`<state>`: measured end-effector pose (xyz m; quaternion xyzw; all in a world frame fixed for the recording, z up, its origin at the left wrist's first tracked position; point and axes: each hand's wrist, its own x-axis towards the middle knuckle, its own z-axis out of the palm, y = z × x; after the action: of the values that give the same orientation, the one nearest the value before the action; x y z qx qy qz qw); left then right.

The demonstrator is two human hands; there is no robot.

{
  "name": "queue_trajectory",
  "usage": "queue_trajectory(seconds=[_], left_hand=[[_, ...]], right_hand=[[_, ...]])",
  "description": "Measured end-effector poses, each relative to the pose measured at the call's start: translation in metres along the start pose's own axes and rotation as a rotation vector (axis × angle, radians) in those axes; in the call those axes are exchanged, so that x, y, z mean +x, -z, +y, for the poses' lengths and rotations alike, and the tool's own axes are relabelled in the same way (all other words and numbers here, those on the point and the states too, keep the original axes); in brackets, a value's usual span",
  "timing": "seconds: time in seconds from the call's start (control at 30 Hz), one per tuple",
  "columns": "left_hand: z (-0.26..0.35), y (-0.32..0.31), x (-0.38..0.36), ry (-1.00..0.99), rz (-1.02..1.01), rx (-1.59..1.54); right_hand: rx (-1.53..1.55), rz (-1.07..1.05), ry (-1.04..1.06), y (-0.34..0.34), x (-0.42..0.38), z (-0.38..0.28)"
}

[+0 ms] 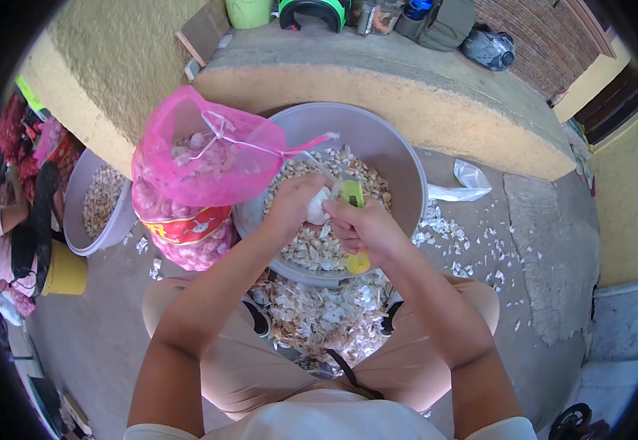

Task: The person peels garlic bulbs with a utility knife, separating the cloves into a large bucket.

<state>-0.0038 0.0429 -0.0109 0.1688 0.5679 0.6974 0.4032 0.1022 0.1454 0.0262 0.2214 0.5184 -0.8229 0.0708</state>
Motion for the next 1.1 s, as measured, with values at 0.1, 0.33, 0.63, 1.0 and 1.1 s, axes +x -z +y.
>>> queue_trajectory(seconds=[0.1,0.33,0.63,1.0,1.1], left_hand=[[0.005,-0.004,-0.004,0.136,0.039,-0.055],[0.000,0.011,-0.004,0.027,-0.080,0.124],[0.008,0.012,-0.026,0.074,-0.143,-0.098],[0.002,0.013,-0.019,-0.061,-0.085,-0.466],[0.011,0.084,-0.003,-0.136,-0.266,-0.761]], right_hand=[[-0.055,0.025,0.039,-0.001,0.001,0.004],[-0.726,0.023,0.308,0.003,0.003,0.003],[-0.436,-0.169,0.280,0.000,-0.008,0.003],[0.391,-0.449,0.151,0.008,-0.008,0.017],[0.406,-0.481,0.341,0.039,-0.024,-0.011]])
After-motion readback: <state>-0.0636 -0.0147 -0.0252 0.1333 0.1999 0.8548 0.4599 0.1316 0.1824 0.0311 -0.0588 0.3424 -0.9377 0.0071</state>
